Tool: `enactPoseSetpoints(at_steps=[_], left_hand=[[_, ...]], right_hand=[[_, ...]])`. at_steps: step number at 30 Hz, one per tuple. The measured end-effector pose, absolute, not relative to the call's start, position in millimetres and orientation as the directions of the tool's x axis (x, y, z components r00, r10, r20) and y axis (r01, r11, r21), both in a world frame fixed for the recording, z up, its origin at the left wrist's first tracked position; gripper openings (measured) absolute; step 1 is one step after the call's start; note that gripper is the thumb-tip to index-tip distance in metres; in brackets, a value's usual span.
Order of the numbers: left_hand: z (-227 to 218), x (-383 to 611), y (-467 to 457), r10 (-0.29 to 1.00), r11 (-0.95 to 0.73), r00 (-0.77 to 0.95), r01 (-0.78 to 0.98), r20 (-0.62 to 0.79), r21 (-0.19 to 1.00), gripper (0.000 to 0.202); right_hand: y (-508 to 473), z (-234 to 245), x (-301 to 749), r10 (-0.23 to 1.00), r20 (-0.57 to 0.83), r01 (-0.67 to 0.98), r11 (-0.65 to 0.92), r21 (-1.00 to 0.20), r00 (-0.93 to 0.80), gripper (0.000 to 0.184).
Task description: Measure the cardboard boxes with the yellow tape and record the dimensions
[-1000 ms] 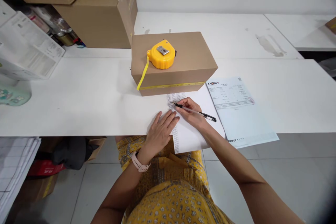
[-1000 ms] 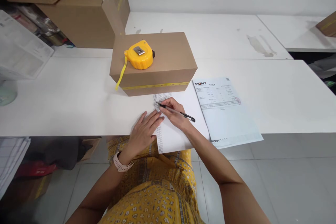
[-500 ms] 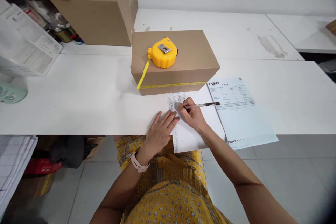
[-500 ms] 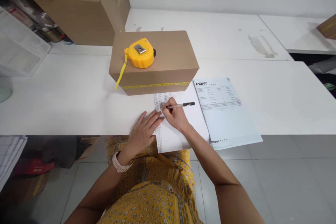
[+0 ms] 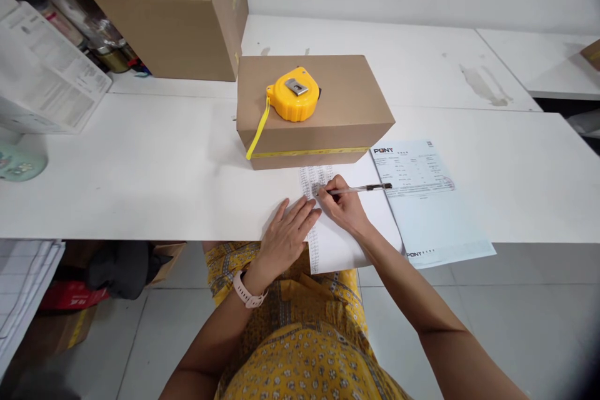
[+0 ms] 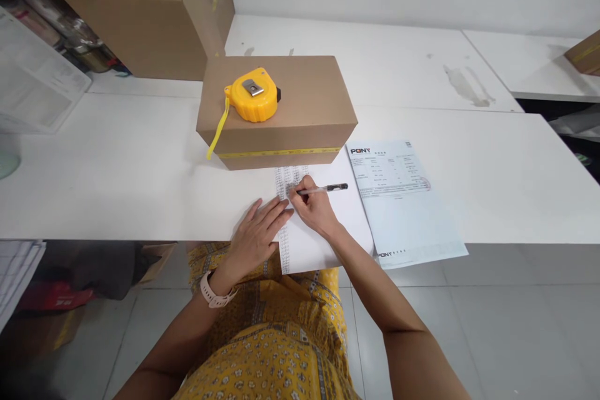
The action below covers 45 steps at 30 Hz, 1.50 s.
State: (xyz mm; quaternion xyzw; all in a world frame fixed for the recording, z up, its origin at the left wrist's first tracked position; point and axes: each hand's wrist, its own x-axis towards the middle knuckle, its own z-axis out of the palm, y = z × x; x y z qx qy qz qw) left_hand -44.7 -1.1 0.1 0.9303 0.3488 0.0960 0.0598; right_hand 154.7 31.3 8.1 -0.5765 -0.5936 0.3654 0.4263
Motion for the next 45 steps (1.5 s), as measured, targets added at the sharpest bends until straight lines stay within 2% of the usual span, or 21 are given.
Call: enactPoseSetpoints(at_steps=[13,37,45], left_hand=[[-1.9,-44.2,-0.7,0.656,-0.754,0.745,0.641,0.118,0.147,0.059],[-4.7,-44.7,-0.8,0.650,-0.760,0.740,0.635,0.173,0.138,0.058],[-3.5,-45.2,-1.2,0.655,-0.755,0.742,0.641,0.144,0.137,0.059]], right_hand=[[32.6,4.0,154.9,0.989,0.142,0.374,0.120,-0.920,0.034,0.025],[32.9,1.4,155.5,0.988,0.129,0.369,0.090,-0.925,0.083,0.022],[33.9,0.6,155.9,0.985,0.142,0.368,0.096,-0.925,0.100,0.020]])
